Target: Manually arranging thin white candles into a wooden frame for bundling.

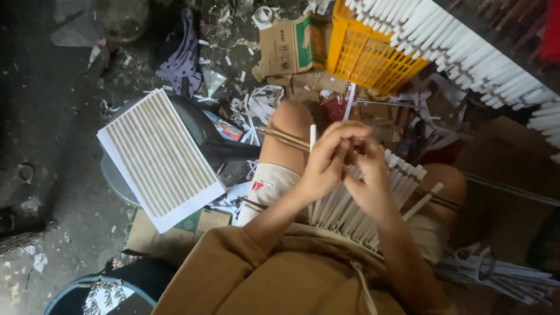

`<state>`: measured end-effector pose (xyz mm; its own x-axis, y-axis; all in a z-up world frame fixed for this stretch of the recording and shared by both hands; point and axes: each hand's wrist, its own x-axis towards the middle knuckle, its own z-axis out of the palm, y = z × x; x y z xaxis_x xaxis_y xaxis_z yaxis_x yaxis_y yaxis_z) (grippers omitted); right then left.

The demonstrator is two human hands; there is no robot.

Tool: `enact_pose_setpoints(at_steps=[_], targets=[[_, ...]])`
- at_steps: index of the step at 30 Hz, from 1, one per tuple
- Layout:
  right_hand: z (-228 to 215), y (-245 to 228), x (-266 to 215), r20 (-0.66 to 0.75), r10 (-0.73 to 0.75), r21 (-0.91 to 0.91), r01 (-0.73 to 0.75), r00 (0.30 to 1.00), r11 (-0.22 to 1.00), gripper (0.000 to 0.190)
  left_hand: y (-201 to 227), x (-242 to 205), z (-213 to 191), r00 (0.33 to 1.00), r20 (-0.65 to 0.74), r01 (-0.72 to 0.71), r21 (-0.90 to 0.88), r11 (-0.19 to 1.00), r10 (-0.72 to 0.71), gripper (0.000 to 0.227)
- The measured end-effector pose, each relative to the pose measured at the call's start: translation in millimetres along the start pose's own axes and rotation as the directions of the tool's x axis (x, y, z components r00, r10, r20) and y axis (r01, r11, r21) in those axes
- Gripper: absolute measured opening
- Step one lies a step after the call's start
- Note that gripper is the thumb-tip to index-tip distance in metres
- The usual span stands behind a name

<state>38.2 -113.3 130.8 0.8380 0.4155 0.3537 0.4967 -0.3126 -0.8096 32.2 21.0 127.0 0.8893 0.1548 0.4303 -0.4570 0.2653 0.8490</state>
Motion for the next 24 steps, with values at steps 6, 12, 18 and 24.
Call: enact_pose_setpoints(at_steps=[6,12,18,24], targets=[[-2.2,21.0,-6.9,0.022,0.024,-0.083,-0.022,0.999,0.996,0.018,6.0,0.4,-22.8,0.956,-0.071,0.293,0.318,0.902,-0.285,0.031],[10.1,54.2,-19.6,-0.045,0.143,0.061,-0.14,0.989,0.988,0.014,-15.6,-10.9,-38.6,0.876,-0.104,0.455,0.503,0.735,-0.471,0.031],[-7.5,73.6,-21.7,-0.048,0.359,0.13,-0.351,0.932,0.927,0.012,-39.7,-32.7,-46.5,0.659,-0.193,0.45,0.876,0.176,-0.727,0.047],[-19.8,58.6,-3.1,-0.035,0.407,0.127,-0.399,0.913,0.908,0.016,-56.3,-55.9,-26.5,0.891,-0.147,0.41,0.668,0.621,-0.43,0.066]])
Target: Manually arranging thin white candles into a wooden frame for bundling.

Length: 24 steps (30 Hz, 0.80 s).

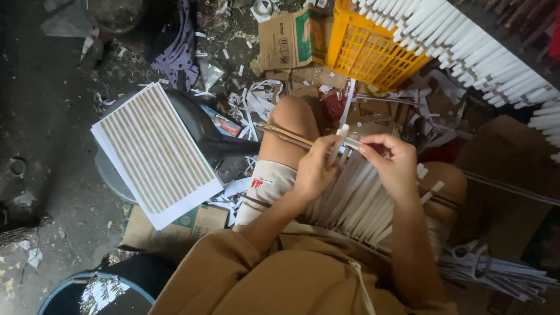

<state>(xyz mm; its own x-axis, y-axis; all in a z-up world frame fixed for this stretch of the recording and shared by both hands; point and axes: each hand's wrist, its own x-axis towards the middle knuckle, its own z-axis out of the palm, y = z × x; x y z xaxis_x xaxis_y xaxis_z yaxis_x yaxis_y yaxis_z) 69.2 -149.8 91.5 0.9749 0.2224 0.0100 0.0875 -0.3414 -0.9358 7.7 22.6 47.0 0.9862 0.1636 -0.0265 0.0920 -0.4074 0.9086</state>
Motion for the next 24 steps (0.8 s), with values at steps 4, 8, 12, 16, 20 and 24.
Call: enact_pose_setpoints(at_steps=[4,8,12,16,20,24], targets=[[6.0,-9.4,4.0,0.027,-0.001,0.031,0.0,1.0,1.0,0.018,-32.3,-6.4,16.1,0.97,-0.141,-0.205,-0.044,0.978,0.197,0.05],[14.8,-17.3,3.6,0.097,-0.043,0.078,0.036,0.994,0.996,0.008,-34.0,-5.5,17.2,0.95,-0.116,-0.303,-0.131,0.944,0.289,0.035],[14.4,-10.5,4.6,0.124,-0.038,0.035,0.034,0.992,0.999,0.007,-15.5,4.7,7.7,0.976,-0.145,-0.193,-0.232,0.953,0.162,0.033],[12.1,-21.1,4.9,0.136,-0.039,-0.019,0.042,0.99,0.999,0.011,7.0,21.8,-13.9,0.995,0.09,0.011,-0.577,0.817,0.05,0.027],[9.3,-19.1,-0.6,0.152,-0.064,-0.019,0.068,0.986,0.998,0.009,3.2,27.1,-33.3,0.946,0.307,0.154,-0.708,0.69,0.104,0.034],[9.5,-18.3,-0.7,0.141,-0.064,0.067,0.055,0.988,0.996,0.016,11.6,28.5,-47.5,0.926,0.347,0.139,-0.68,0.72,0.149,0.033]])
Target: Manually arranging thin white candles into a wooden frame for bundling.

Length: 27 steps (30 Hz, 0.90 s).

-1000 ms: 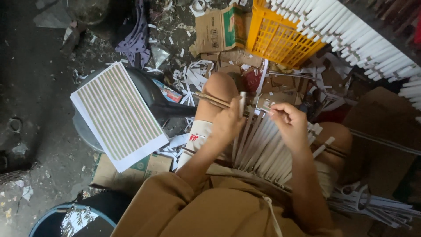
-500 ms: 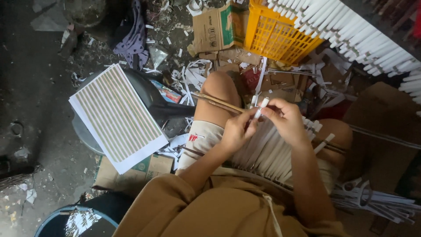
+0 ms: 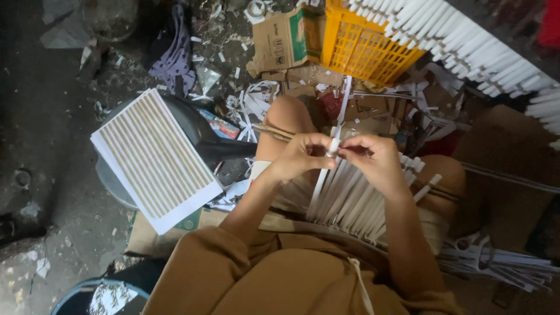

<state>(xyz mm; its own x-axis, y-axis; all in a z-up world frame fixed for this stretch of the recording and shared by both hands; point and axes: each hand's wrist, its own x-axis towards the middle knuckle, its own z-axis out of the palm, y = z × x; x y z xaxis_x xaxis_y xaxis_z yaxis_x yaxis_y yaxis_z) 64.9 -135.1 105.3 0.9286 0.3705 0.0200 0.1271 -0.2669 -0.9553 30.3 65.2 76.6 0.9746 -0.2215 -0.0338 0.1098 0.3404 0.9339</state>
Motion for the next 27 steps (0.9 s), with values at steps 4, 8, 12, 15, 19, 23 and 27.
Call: enact_pose_setpoints(at_steps=[4,8,12,15,19,23,27], targets=[[4.9,7.7,-2.8,-0.033,0.03,0.207,-0.023,0.999,0.978,0.039,-7.8,-4.9,3.4,0.999,-0.03,0.048,0.111,0.993,-0.045,0.023],[6.3,33.8,7.2,0.089,-0.052,0.627,-0.015,0.995,0.779,0.062,3.7,-6.6,29.5,0.98,0.159,0.115,0.055,0.992,-0.123,0.046],[-16.6,15.7,-20.2,-0.084,-0.16,0.066,0.166,0.984,0.984,0.09,-9.3,0.0,27.4,0.993,0.094,0.037,0.374,0.927,-0.078,0.041],[-61.8,-27.6,-80.6,-0.138,0.185,-0.355,-0.223,0.973,0.908,0.057,-35.6,-0.7,-7.3,0.987,-0.157,0.133,0.73,0.67,-0.025,0.042],[-135.0,92.0,-207.2,-0.103,0.824,-0.829,-0.506,0.557,0.239,0.046,-26.7,-10.7,-33.2,0.973,-0.218,0.133,0.785,0.604,0.069,0.044],[-90.8,46.8,-217.8,0.095,0.861,-0.683,-0.596,0.5,0.422,0.035,6.9,-14.0,-6.2,0.97,-0.196,0.078,0.815,0.574,0.145,0.035],[-52.9,49.3,-202.7,0.137,0.505,-0.698,-0.278,0.852,0.659,0.032,87.4,-41.5,50.5,0.929,-0.039,-0.163,0.849,0.502,0.367,0.033]])
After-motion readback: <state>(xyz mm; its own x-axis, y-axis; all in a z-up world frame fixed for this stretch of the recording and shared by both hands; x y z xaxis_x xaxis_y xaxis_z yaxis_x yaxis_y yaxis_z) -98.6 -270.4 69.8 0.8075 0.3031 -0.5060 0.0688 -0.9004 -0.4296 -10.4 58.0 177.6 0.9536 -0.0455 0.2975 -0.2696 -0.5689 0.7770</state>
